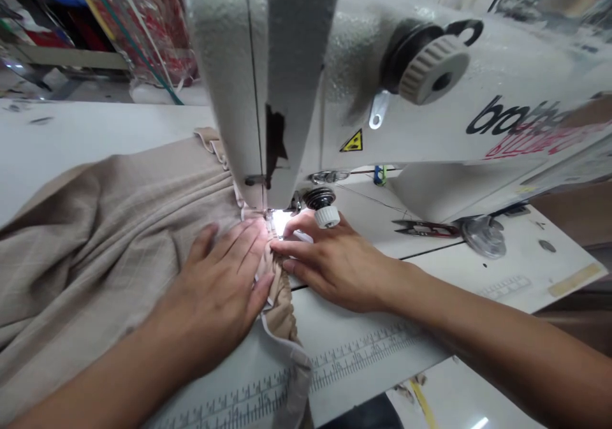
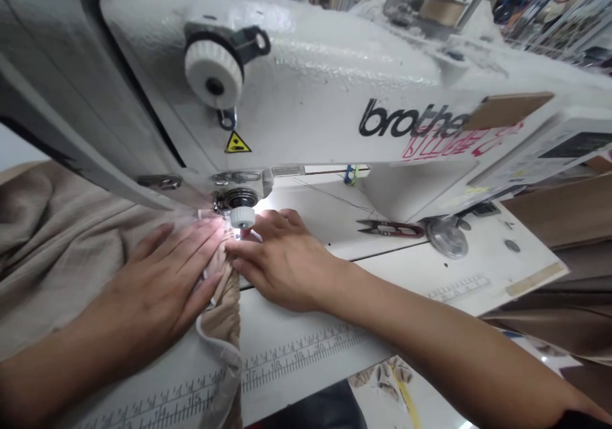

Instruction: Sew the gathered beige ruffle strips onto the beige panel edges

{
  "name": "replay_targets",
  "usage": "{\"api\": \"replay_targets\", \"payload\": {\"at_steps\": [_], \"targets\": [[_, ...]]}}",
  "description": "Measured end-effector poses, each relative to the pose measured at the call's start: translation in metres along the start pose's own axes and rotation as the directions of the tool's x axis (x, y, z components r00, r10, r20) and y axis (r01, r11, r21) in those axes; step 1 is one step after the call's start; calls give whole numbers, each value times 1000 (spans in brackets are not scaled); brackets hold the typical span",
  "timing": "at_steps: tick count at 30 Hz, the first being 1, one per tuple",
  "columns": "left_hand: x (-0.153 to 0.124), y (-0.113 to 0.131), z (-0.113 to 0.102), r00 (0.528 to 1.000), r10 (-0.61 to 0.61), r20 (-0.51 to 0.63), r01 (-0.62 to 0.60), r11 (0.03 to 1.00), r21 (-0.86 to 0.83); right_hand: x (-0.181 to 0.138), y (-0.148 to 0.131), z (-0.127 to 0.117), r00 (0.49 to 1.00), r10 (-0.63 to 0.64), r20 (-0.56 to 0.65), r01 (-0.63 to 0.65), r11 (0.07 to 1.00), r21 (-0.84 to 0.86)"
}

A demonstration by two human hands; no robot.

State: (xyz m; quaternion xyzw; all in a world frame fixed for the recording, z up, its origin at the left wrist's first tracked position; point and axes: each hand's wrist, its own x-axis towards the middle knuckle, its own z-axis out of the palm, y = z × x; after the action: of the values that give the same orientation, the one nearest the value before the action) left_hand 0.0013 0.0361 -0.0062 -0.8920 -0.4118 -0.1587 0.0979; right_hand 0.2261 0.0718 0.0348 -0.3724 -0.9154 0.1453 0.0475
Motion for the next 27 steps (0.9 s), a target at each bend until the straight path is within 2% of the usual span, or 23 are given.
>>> {"api": "replay_targets", "payload": {"at_steps": [4,7,12,18,24,27], "targets": [[2,-2,-3,999,18,-32,-17,1000,11,-1,-1,4,1000,6,-8,-6,999,-40],[0,1,-6,998,61,-14,-61,998,13,-2,-1,5,1000,4,-20,-6,998,-68],[-2,4,-4,999,-11,31,12,1000,-23,-5,-1,9,999,-5,-49,1,996,-89],[-2,2,-4,1000,-7,23,7,1000,-29,-5,-5,11,997,-4,-83,-10,987,-159],[6,-7,1,1000,-22,18,22,1000,-14,2,-5,16,994,49,-94,-69,972,-223],[11,-18,3,1000,-2,2,2,1000,-27,0,-2,18,994,71,-87,-86,979,-186]]}}
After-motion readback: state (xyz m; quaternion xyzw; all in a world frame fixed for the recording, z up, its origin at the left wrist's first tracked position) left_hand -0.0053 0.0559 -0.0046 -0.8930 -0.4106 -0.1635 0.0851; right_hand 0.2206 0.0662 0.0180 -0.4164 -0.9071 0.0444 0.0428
